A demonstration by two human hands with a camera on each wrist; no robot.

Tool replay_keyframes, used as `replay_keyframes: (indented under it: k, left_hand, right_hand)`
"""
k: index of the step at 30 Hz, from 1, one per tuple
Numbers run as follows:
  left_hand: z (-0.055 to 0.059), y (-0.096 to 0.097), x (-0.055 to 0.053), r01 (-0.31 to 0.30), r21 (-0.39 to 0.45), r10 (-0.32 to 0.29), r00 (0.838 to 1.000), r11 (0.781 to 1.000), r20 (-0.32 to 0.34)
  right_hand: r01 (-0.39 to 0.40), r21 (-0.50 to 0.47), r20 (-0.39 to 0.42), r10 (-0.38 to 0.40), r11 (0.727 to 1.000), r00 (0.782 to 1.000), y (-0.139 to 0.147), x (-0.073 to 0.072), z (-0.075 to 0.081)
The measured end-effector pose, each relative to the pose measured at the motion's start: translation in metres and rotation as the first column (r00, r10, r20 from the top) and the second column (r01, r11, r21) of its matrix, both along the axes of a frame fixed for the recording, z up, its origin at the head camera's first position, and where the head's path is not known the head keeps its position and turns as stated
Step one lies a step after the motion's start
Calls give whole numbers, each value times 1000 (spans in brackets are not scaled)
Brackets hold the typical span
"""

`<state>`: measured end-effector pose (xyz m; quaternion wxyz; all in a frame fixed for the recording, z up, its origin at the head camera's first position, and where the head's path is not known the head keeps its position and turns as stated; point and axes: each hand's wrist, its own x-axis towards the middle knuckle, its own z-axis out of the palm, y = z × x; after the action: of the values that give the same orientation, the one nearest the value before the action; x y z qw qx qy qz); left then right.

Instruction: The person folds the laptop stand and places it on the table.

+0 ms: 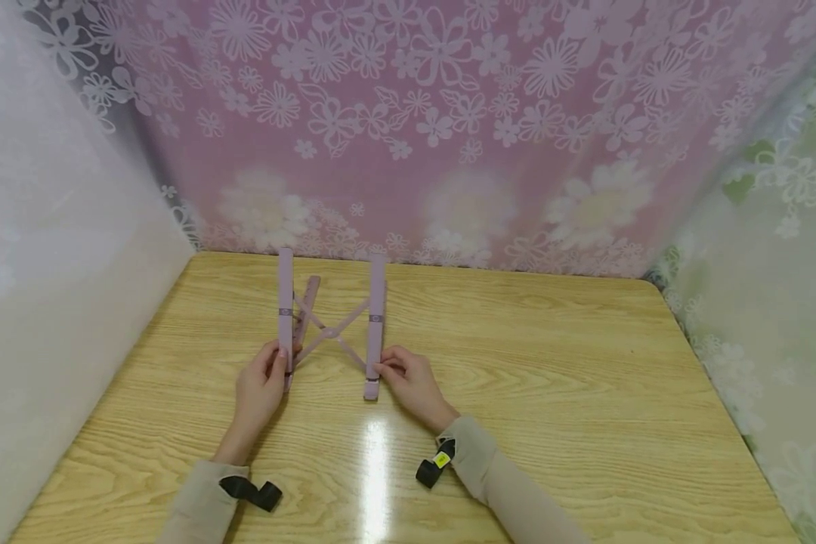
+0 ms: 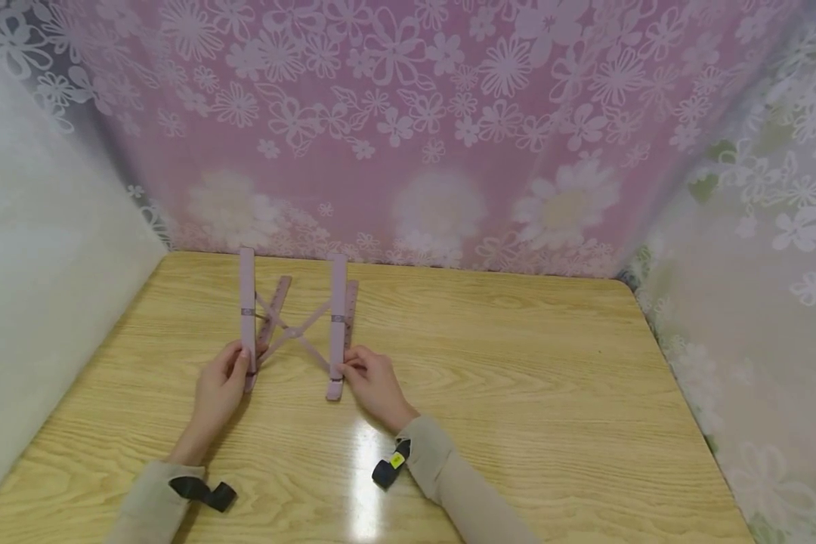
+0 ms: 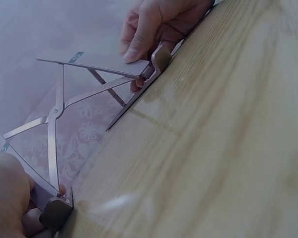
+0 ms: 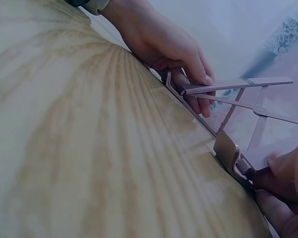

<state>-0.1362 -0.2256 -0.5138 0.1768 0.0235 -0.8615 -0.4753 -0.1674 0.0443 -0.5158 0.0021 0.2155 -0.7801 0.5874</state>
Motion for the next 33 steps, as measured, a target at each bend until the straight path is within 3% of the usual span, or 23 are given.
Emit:
replay_keyframes:
  k: [8, 19, 24, 28, 33]
  left_hand:
    - [1, 9, 0, 17, 21, -17, 1000, 1000, 6]
    - [-2, 22, -2, 101, 58, -100, 995, 993, -25]
    - [-3, 30, -3, 136, 44, -134, 990, 990, -50]
    - [-4, 38, -5, 127, 16, -126, 991, 992, -47]
    - [-4, 47, -6, 110, -5, -110, 993, 994, -43]
  right_hand:
    - [10, 7, 3, -10, 1000, 1000, 11, 0, -1]
    - [38, 34, 19, -39, 999, 999, 26, -1, 2]
    - [38, 37, 22, -39, 999, 999, 33, 4, 20]
    - [29, 38, 15, -30, 999, 999, 38, 10, 37]
    - [47, 44, 11, -48, 998, 999, 46, 11, 39]
